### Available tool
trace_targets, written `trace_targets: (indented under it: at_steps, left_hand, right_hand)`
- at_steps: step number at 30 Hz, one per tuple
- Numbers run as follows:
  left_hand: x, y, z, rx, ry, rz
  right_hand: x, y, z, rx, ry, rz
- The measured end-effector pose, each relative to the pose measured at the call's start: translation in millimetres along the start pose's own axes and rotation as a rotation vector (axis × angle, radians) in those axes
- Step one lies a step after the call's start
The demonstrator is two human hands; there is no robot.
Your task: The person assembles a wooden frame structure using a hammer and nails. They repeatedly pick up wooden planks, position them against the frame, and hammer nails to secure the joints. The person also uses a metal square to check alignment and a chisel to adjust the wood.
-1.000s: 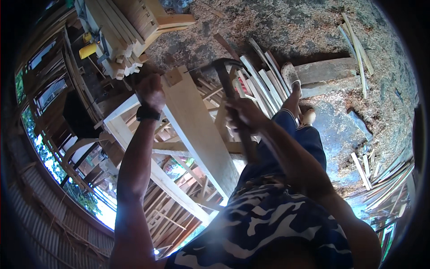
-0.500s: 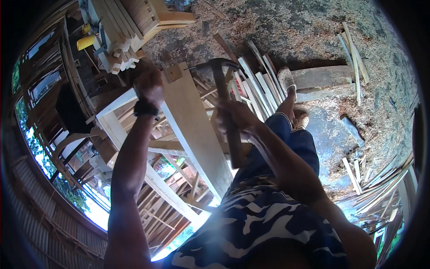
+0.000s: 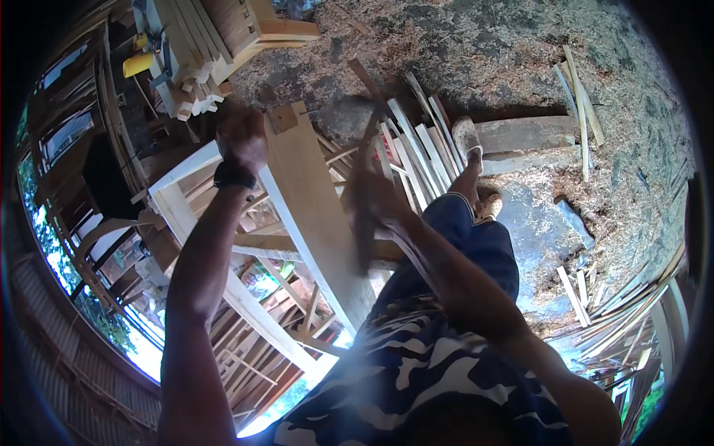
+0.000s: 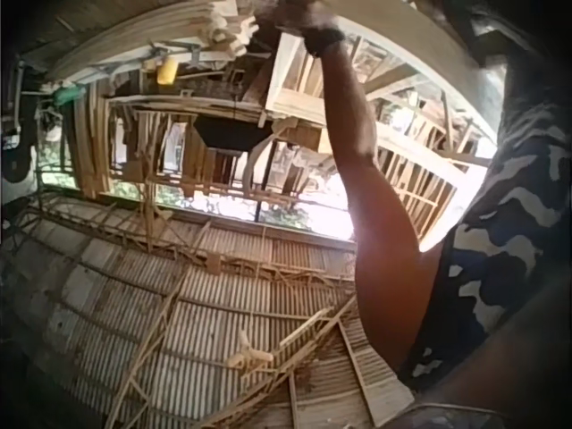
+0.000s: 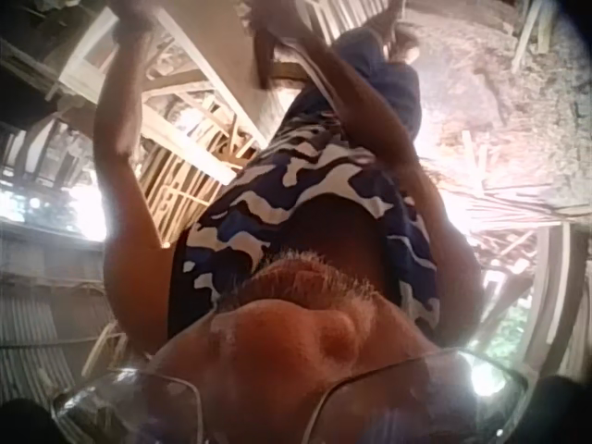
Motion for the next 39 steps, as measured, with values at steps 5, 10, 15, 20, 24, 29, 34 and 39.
trace_targets:
  at_steps: [5, 10, 15, 20, 24, 29, 34, 39]
  left_hand:
    - [-4, 1, 1, 0.055, 0.006, 0.025]
    - [1, -15, -2, 0.004, 0.043, 0.04]
    - [-4, 2, -3, 0.036, 0.032, 0.049]
    - [5, -8, -4, 0.048, 0.121, 0.014]
    - [-3, -8, 3, 0.017, 0.064, 0.049]
    - [-11, 6, 3, 0.012, 0.066, 0.046]
    - [5, -5, -10, -0.001, 0.003, 0.063]
    - [0, -13, -2, -0.015, -0.002, 0.096]
  right_hand:
    - [27, -17, 6, 0.157, -0.169, -0.439]
    - [-20, 54, -64, -0.374, -0.167, -0.324]
    - [41, 21, 66, -0.198, -0.288, -0.346]
    - [71, -46, 41, 0.174, -0.385, -0.797]
    - [13, 6, -58, -0.194, 0.154, -0.432]
    - [61, -6, 50, -0.329, -0.207, -0.325]
    - [91, -33, 90, -0.02, -0.429, -1.003]
    - [14, 27, -37, -0.291, 0.004, -0.683]
Point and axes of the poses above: each hand's wrist, its own y-axis towards the middle knuckle, its own x-axis out of the palm, z = x × y, the point moved 6 cm from there along y, towards the middle knuckle, and after that the axes turned 1 degree about -z, right-handed, at the moved point
